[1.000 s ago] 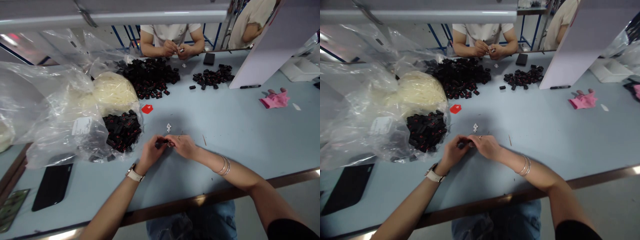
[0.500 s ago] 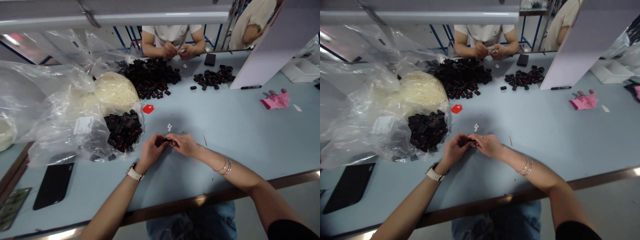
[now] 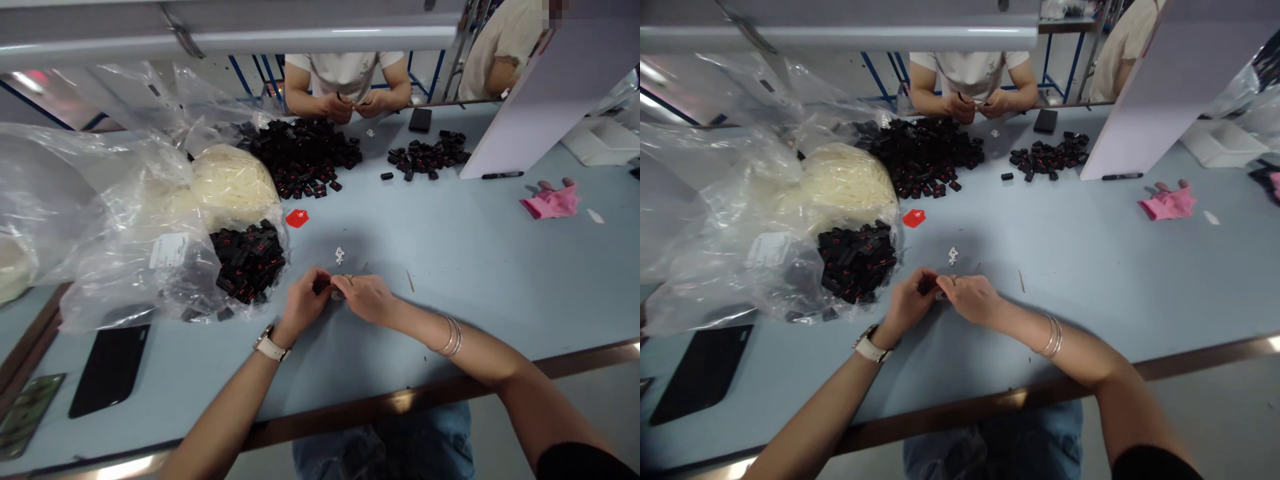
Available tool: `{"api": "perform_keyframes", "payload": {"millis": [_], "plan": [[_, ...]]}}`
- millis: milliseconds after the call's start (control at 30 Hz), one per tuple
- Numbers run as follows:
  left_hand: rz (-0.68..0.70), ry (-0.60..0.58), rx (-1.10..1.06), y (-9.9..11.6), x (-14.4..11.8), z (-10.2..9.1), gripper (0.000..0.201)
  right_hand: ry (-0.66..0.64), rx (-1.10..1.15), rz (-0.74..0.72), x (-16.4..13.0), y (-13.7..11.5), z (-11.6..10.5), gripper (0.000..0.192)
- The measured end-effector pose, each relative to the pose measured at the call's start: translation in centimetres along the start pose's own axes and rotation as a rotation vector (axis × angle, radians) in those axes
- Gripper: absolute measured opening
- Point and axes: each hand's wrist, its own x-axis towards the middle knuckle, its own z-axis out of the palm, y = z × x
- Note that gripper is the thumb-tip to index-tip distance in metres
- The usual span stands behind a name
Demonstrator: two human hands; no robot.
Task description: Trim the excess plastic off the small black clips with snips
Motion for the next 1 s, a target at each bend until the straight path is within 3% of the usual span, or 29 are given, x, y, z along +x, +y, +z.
{"api": "perform_keyframes", "payload": {"millis": [167,267,433,600,700,767,867,1000], "plan": [[0.03,0.02,0.021,-0.1,0.0,0.0,0.01,-0.036,-0.002,0.041,0.1,-0.4,-0.2,0.02],[0.028,0.022,0.058,-0.2,0.0,0.0,0.011,0.033,0.133,0.042,0.4,0.5,0.3,0.025],[0.003,-0.012,0.074,-0.1,-0.1,-0.1,0.017,0.216,0.397,0.05,0.4,2.5,1.4,0.023],[-0.004,-0.02,0.063,0.1,-0.1,-0.1,0.018,0.528,0.613,-0.01,-0.2,2.6,1.5,0.023],[-0.007,-0.018,0.057,0.1,0.0,-0.1,0.018,0.684,0.747,0.007,-0.1,2.5,1.3,0.034],[-0.011,-0.016,0.055,0.2,0.0,-0.1,0.018,0.683,0.808,0.092,0.0,2.6,1.2,0.047],[-0.005,-0.024,0.047,0.1,0.0,-0.1,0.019,0.533,0.946,0.268,0.2,2.6,1.2,0.062],[0.011,-0.029,0.032,-0.2,0.0,-0.1,0.019,0.443,1.02,0.316,0.1,2.2,0.8,0.066]]}}
